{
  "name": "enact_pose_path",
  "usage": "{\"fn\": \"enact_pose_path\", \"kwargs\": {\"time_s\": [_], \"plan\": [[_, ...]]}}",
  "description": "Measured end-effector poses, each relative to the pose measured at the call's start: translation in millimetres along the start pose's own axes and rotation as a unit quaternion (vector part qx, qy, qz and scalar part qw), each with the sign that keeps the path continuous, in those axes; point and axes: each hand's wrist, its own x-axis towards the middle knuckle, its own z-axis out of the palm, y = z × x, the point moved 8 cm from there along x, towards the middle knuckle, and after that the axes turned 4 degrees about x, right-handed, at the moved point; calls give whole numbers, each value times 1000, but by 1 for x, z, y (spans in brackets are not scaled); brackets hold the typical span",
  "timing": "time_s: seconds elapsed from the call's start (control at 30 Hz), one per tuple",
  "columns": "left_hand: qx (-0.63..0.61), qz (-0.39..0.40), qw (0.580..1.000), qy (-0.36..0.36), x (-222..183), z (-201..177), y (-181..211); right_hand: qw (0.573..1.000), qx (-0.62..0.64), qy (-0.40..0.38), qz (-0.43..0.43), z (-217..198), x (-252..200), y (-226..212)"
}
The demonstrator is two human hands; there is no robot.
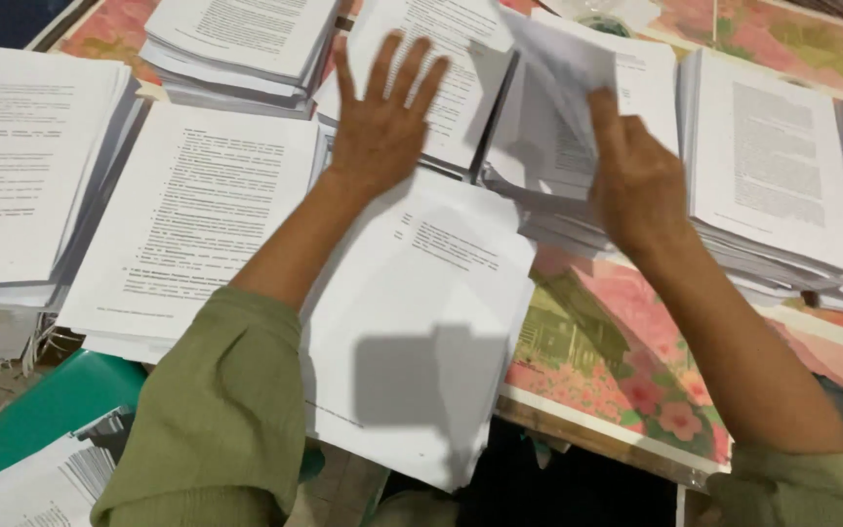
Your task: Collating printed sheets from multiple piles into organized stacks on a table
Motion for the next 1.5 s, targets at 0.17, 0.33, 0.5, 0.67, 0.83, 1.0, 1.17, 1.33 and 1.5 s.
{"fn": "enact_pose_path", "kwargs": {"time_s": [0.17, 0.33, 0.5, 0.67, 0.83, 1.0, 1.17, 1.33, 1.5], "plan": [[175, -19, 903, -392, -69, 74, -86, 986, -9, 138, -95, 15, 70, -23], [45, 72, 996, -40, -63, 23, -72, 983, 55, -174, -30, 137, 82, -95], [-75, -70, 980, -169, -64, 29, -166, 986, 70, -117, -92, 173, 63, -128], [127, -314, 866, -368, -112, 86, -274, 989, 127, 21, -79, 133, 76, -118], [174, -231, 899, -329, -133, 132, -286, 988, 137, -41, -54, 122, 89, -106], [257, -80, 960, -71, -130, 82, -255, 968, 119, -190, -117, 136, 90, -115], [194, 9, 978, 81, -110, 0, -181, 972, 62, 152, -167, 68, 147, -129], [173, 0, 978, 114, -110, -87, -135, 977, 124, -13, -174, 120, 159, -235], [114, -152, 980, -53, -240, -164, -213, 961, 179, 97, -187, 101, 161, -239]]}}
